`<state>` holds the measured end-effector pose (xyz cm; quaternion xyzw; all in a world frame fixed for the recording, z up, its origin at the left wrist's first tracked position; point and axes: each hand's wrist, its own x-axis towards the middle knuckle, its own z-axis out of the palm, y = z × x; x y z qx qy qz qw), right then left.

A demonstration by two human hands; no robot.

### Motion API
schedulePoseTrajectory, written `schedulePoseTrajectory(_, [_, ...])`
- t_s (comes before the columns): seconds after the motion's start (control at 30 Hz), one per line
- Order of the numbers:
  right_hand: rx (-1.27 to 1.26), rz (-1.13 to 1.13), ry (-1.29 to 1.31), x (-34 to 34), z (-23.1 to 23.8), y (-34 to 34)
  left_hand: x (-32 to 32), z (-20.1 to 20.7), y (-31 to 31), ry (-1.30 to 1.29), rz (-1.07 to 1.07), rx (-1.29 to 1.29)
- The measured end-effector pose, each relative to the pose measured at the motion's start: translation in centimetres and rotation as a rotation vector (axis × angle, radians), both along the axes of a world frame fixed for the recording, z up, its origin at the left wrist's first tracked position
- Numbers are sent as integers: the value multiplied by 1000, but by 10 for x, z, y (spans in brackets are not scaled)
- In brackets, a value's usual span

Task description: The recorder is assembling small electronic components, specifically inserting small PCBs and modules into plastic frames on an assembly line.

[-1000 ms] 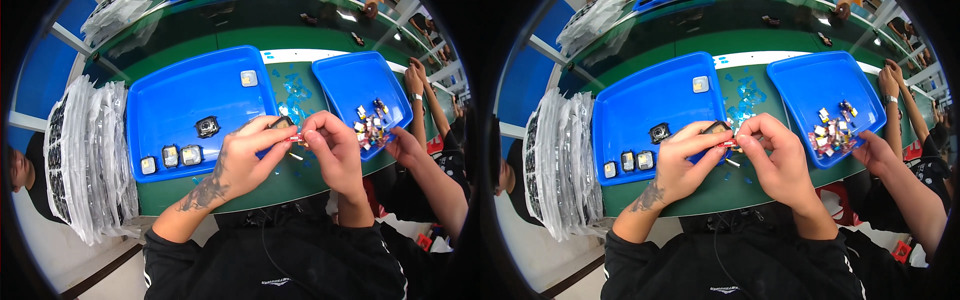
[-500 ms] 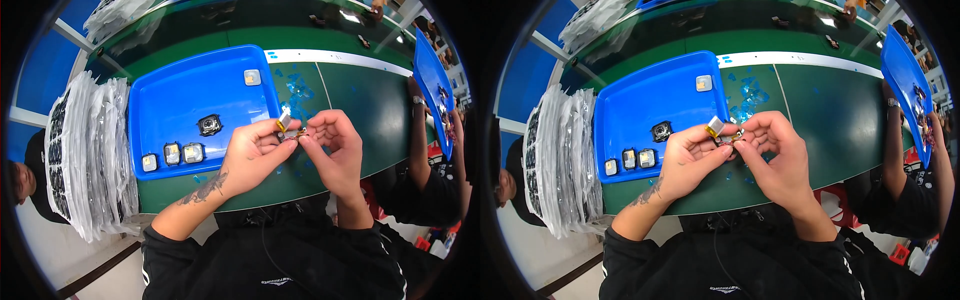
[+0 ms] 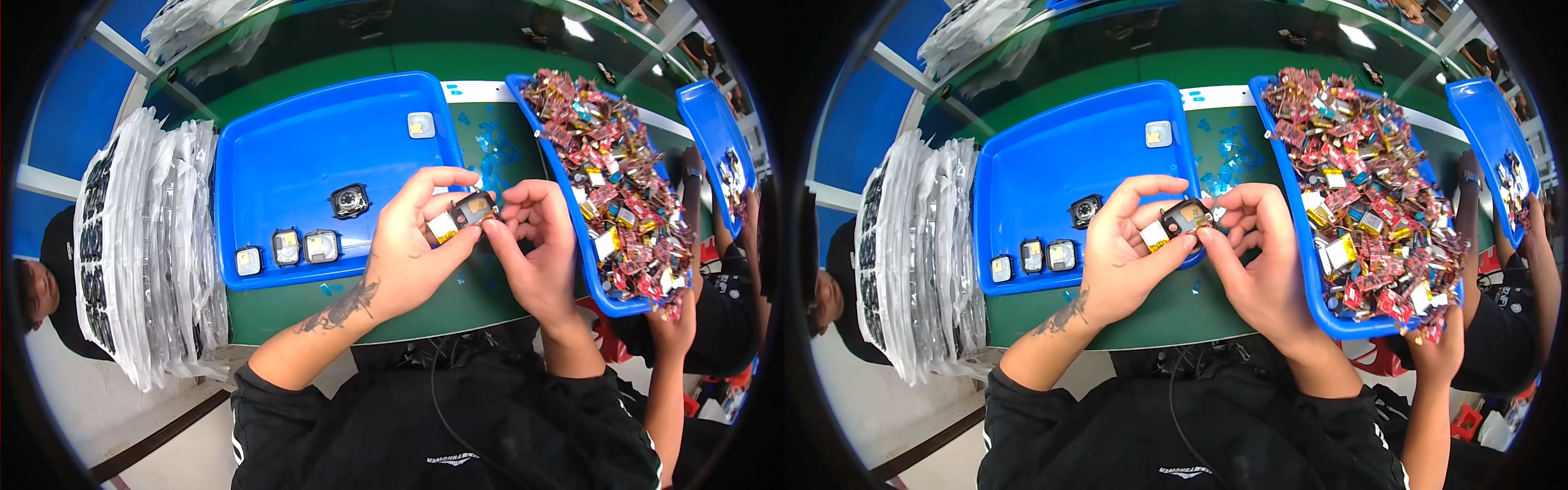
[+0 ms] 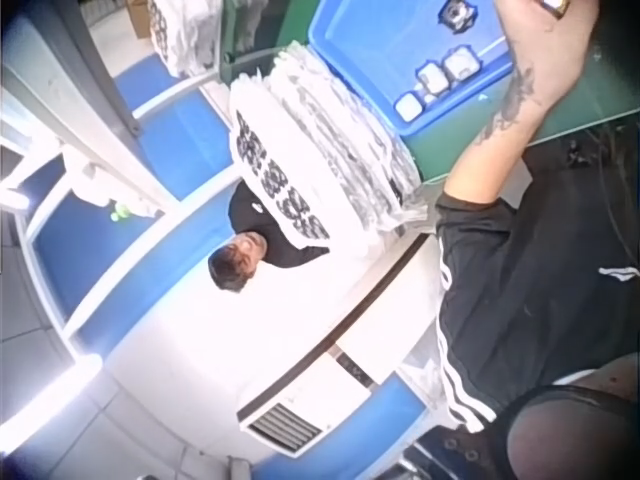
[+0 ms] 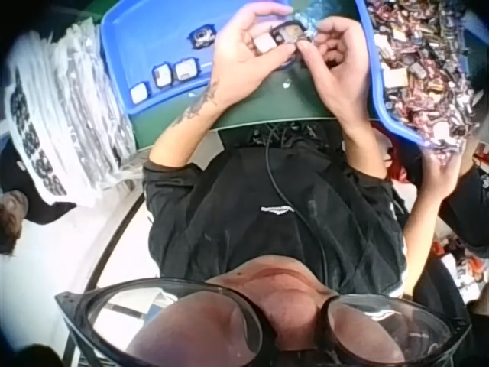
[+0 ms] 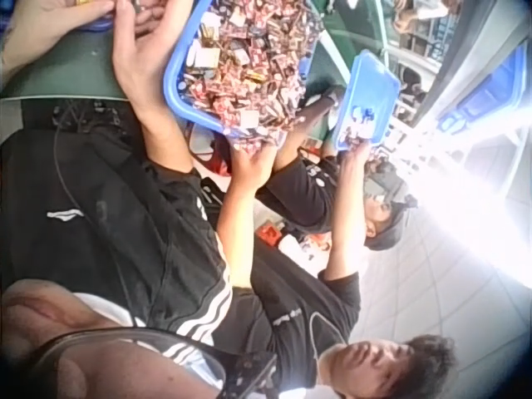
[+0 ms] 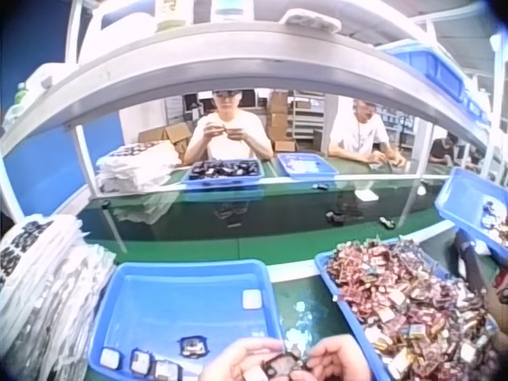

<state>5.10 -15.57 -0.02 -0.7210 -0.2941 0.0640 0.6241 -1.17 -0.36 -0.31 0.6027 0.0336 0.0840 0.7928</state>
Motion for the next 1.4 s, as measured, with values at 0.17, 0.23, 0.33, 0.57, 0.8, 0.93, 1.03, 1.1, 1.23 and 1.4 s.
schedulePoseTrajectory(0.17, [67, -49, 99, -6, -1, 6, -3, 9, 6, 13, -27, -41])
schedulePoseTrajectory(0.23, [62, -79, -3, -9, 2, 11, -4, 7, 8, -2, -22, -49])
schedulePoseTrajectory(0.33, [4, -159, -237, -9, -2, 14, -2, 5, 9, -26, -21, -43])
schedulePoseTrajectory(0.57, [-95, -137, -211, -6, 6, 23, -3, 8, 9, -112, 68, 113])
schedulePoseTrajectory(0.8, [11, -51, 126, 100, 32, 73, -2, 38, 89, 98, 367, 1321])
schedulePoseTrajectory(0.93, [-83, -74, 259, 195, 9, 127, -30, 31, 108, 308, 103, 1590])
schedulePoseTrajectory(1.03, [-211, -201, 305, 234, -21, 151, -30, 29, 94, 345, 5, 1584])
schedulePoseTrajectory(1.1, [-240, -289, 246, 266, -50, 146, -28, 9, 91, 191, 62, 1564])
schedulePoseTrajectory(1.23, [-470, -374, 69, 259, -54, 142, -22, 16, 87, 371, 38, 1549])
schedulePoseTrajectory(1.4, [-565, -414, -298, 231, -19, 129, -13, 24, 85, 292, 100, 1450])
